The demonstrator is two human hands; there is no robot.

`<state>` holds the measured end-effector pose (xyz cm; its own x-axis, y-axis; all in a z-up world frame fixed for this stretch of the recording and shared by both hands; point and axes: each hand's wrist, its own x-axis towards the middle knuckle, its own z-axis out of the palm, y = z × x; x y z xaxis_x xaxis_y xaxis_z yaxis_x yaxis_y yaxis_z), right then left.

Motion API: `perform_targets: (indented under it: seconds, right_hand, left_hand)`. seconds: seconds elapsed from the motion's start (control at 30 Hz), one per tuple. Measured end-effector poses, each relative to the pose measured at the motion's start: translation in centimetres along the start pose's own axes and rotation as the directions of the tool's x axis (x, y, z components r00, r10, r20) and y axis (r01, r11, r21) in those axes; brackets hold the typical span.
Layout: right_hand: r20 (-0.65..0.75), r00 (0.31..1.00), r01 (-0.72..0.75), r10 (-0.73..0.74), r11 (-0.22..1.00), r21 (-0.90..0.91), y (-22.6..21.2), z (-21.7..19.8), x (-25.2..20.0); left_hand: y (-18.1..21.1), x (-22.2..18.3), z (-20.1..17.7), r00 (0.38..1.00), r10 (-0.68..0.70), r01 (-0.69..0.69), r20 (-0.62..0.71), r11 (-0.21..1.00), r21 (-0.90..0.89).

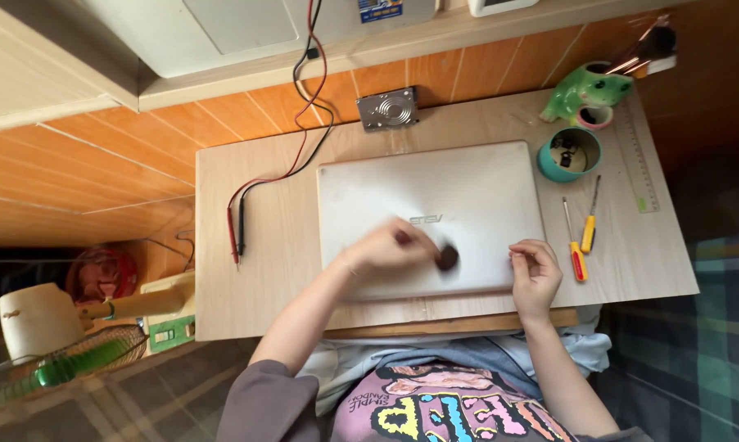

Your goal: The recorder is disassembling and measuring parts of a laptop on a repair bench.

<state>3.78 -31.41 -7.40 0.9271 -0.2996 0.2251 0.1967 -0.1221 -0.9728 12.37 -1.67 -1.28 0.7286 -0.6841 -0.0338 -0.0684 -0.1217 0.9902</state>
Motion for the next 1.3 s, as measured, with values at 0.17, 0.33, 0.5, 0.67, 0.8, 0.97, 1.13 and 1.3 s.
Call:
perform_targets:
  seconds: [0.17,0.33,0.5,0.67,0.8,0.97,1.13,1.3]
  right_hand:
    - [0.0,0.998,0.067,-0.067,0.995,-0.075,2.2,0.6,-0.5]
    - [-0.196,0.975,-0.081,0.105,0.988,0.128,3.2,0.5,-0.3]
    - [-0.15,0.985,-0.063,0.081,0.991,0.12,2.1,0.8,0.2]
    - [-0.154,0.983,-0.083,0.1,0.99,0.113,3.1,0.6,-0.1]
    - [-0.119,0.992,-0.042,0.051,0.996,0.077,2.3,1.0,-0.1]
    - [-0.128,0.987,-0.091,0.099,0.994,0.06,2.3,0.5,-0.2]
    - [-0.123,0.988,-0.092,0.098,0.994,0.052,2.6,0.3,-0.3]
    - [0.092,0.971,-0.232,0.222,0.966,0.117,3.0,1.4,-2.1]
  left_hand:
    - [-0.5,6.1,4.1,0.958,-0.129,0.136,-0.258,0.991,0.011]
    - [-3.1,9.9,7.4,0.843,0.022,-0.054,-0.537,0.998,-0.045]
    - [-4.2,-0.6,-4.1,0.442,-0.268,0.235,-0.856,0.956,-0.178]
    - [-4.7,-7.0,-2.8,0.375,-0.304,0.178,-0.876,0.951,-0.254]
    - [-0.2,-2.1,8.5,0.801,-0.009,0.132,-0.599,0.978,0.162]
    - [1.1,-5.0,7.3,0.826,-0.11,0.181,-0.553,0.981,0.074]
    - [-0.4,-18.6,-1.6,0.589,-0.521,0.26,-0.617,0.846,-0.466]
    - [4.0,-22.9,-1.2,0.436,-0.223,0.317,-0.872,0.945,-0.083]
